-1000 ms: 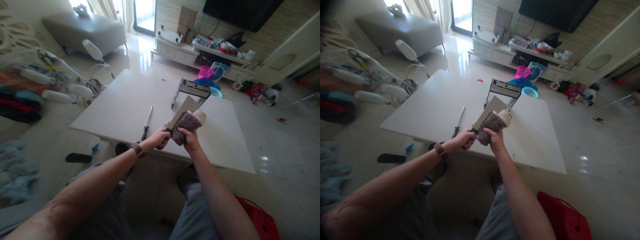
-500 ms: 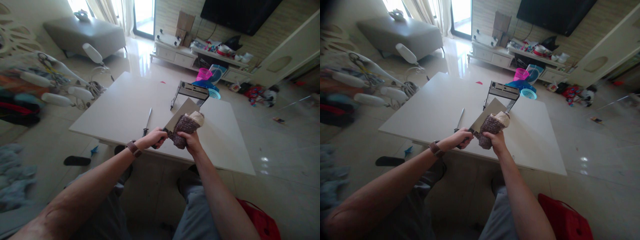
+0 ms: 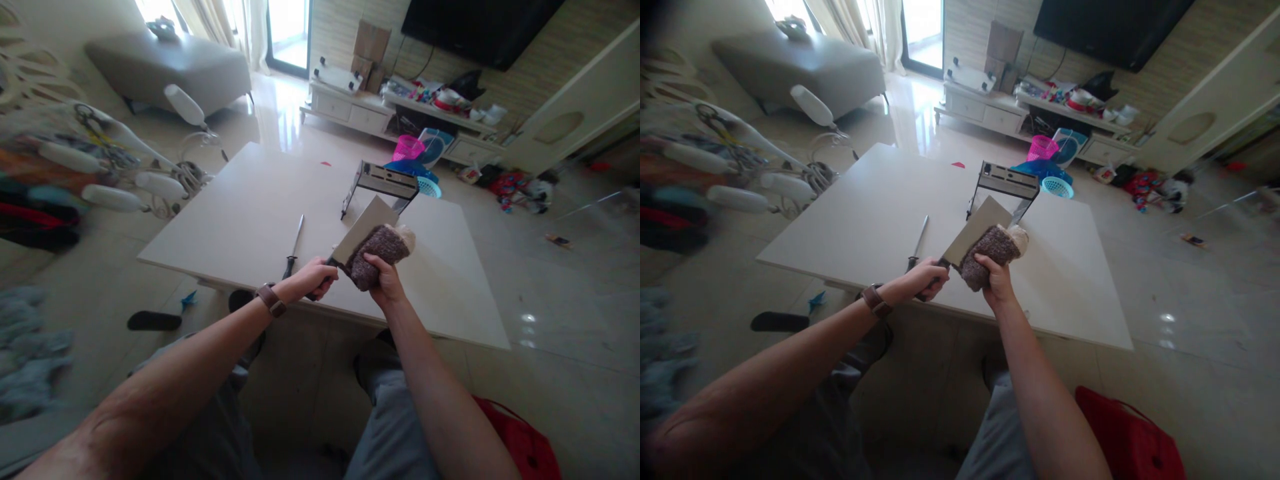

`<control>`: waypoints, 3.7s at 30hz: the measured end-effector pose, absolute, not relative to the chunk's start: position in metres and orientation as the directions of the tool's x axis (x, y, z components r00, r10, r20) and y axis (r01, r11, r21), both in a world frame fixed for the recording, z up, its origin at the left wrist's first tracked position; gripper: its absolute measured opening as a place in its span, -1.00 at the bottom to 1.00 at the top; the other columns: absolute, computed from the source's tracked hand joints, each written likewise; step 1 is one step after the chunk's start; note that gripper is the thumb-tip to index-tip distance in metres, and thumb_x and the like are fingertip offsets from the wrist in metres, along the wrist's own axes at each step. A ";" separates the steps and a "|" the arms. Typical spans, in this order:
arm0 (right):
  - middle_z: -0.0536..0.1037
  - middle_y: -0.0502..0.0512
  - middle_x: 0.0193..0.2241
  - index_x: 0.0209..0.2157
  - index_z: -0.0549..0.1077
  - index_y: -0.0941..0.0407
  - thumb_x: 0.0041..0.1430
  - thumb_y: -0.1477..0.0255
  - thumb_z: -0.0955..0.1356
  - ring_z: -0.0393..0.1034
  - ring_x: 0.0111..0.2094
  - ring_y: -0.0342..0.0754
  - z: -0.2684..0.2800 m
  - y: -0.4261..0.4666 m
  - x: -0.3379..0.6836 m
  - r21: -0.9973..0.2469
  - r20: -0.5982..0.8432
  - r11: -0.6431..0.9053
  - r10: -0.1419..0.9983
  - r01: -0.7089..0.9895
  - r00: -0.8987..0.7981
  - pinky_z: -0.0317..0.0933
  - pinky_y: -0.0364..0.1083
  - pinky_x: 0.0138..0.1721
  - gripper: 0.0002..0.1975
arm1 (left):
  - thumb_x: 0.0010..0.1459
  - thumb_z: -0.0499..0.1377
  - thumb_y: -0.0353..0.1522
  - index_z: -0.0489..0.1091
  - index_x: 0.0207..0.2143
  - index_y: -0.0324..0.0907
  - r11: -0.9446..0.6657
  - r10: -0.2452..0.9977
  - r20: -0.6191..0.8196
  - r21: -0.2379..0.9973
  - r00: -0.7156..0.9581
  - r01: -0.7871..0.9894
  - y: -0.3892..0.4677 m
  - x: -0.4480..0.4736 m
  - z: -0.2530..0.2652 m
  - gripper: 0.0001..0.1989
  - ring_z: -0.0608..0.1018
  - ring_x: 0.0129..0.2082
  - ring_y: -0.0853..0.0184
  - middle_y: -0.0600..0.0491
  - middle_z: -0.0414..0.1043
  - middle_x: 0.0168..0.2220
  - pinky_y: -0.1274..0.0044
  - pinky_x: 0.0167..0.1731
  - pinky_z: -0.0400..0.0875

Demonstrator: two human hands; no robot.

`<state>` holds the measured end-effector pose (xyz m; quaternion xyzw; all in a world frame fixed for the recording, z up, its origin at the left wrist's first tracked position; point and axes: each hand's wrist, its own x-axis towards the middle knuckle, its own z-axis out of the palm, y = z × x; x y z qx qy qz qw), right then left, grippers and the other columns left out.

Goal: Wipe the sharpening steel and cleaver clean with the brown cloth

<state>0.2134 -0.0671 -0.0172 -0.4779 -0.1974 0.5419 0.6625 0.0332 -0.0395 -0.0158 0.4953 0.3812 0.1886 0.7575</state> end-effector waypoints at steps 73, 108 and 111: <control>0.66 0.03 -0.27 -0.28 0.55 0.15 -0.14 0.51 0.49 0.56 -0.28 -0.03 -0.029 -0.053 0.267 -0.846 -0.290 -0.007 0.846 -0.534 0.448 0.51 -0.05 -0.19 -0.71 | -0.10 0.11 -0.43 0.16 -0.72 -0.15 0.331 0.526 -0.480 0.876 0.703 0.350 -0.044 0.029 -0.011 -0.78 0.21 -0.83 0.46 0.15 0.13 -0.80 0.60 -0.82 0.18; 0.66 0.07 -0.26 -0.21 0.55 0.20 -0.14 0.53 0.50 0.56 -0.28 -0.04 -0.036 -0.054 0.249 -0.820 -0.343 -0.068 0.854 -0.568 0.392 0.52 -0.09 -0.23 -0.65 | -0.09 0.11 -0.42 0.15 -0.70 -0.14 0.366 0.566 -0.445 0.890 0.694 0.271 -0.042 0.035 -0.019 -0.79 0.21 -0.83 0.45 0.17 0.11 -0.79 0.56 -0.82 0.19; 0.66 0.07 -0.26 -0.24 0.55 0.20 -0.13 0.53 0.49 0.56 -0.28 -0.04 -0.035 -0.054 0.249 -0.819 -0.348 -0.076 0.854 -0.569 0.388 0.52 -0.09 -0.23 -0.68 | -0.10 0.11 -0.42 0.16 -0.70 -0.14 0.366 0.565 -0.447 0.889 0.694 0.275 -0.041 0.035 -0.020 -0.79 0.21 -0.83 0.45 0.16 0.12 -0.79 0.56 -0.82 0.19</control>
